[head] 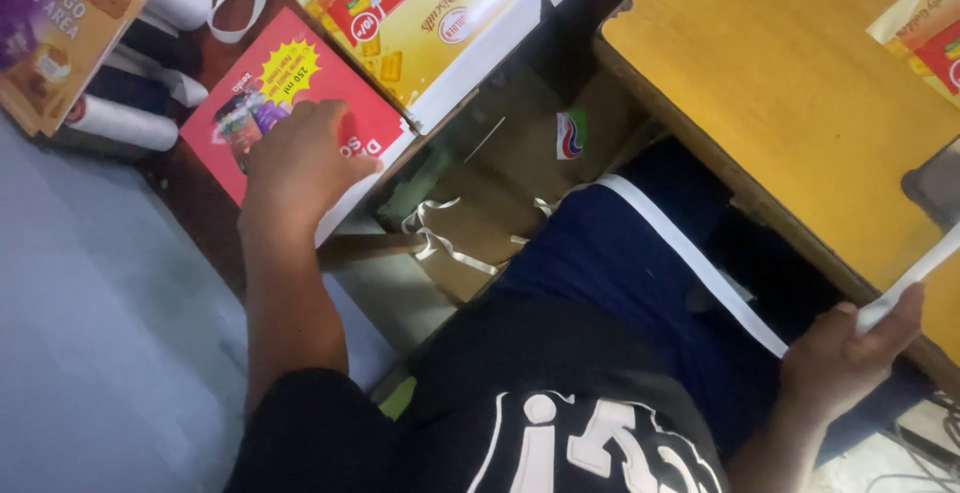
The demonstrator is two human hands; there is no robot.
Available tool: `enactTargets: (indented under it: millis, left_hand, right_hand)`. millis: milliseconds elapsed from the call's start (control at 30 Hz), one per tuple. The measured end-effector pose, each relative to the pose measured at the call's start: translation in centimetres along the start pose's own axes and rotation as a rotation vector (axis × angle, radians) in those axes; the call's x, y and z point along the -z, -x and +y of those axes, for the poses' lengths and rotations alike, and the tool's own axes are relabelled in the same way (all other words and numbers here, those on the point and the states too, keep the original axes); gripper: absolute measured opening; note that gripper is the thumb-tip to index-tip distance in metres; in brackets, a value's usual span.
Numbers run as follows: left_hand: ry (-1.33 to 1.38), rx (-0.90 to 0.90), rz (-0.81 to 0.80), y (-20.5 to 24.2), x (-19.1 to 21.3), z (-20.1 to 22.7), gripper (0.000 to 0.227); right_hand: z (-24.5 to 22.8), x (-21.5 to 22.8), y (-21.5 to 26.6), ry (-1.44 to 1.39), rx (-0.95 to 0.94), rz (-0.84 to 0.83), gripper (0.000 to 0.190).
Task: The person sews white straps onto the edges of several printed cardboard sheets using a sewing machine. They handle each sheet one at a time, aligning the strap along the edge and feeding it through the machine. The sheets feature product branding and are processed sequentially.
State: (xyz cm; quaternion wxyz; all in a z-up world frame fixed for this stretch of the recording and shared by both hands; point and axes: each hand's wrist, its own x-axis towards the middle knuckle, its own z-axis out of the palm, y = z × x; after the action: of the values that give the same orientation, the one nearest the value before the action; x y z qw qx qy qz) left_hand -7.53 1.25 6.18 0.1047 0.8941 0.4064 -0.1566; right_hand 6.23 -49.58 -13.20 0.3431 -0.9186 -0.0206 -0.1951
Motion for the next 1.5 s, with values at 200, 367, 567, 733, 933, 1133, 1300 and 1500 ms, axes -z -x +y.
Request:
enactTargets:
  millis: [200,367,567,733,933,1133,1300,1500]
  left_hand:
    - [-0.066,-0.007,0.047,-1.3,-2.3,-0.3,0.067]
    - [0.047,-0.049,-0.012,-0.6,-0.2,-0.6,0.050]
    - [0.050,-0.047,0.463,-0.4,1.0,-3.8,0.033]
    - [0.019,-0.515,1.328,0.6,5.5,2.2,0.024]
    - [0.236,-0.810,1.078,-3.0,0.4,24.0,0.037]
    - [-0.142,-1.058,0.604,-1.2,-17.1,45.6,0.013]
    - [-0.116,-1.169,0.246,4.0,-23.5,52.7,0.013]
    - [-0.045,-1.194,0.034,5.8,-22.4,53.3,0.019]
  right_hand:
    - [0.7,0.1,0.3,-0.024,-0.016,-0.014,0.061]
    - [0.2,0.1,0.1,-0.045,-0.069,-0.012,0.061]
    - [-0.6,0.4,-0.1,0.000,-0.124,-0.027,0.060]
    - [1.4,-0.4,0.0,-0.020,-0.180,0.010,0.058]
    - [-0.7,1.0,-0.7,0.063,-0.432,-0.123,0.062]
    - [-2.2,1.7,-1.7,0.054,-0.530,-0.118,0.062]
    - [-3.2,2.7,-2.5,-0.023,-0.615,-0.228,0.059]
    - [-2.5,2.1,-2.0,-0.110,-0.532,-0.193,0.061]
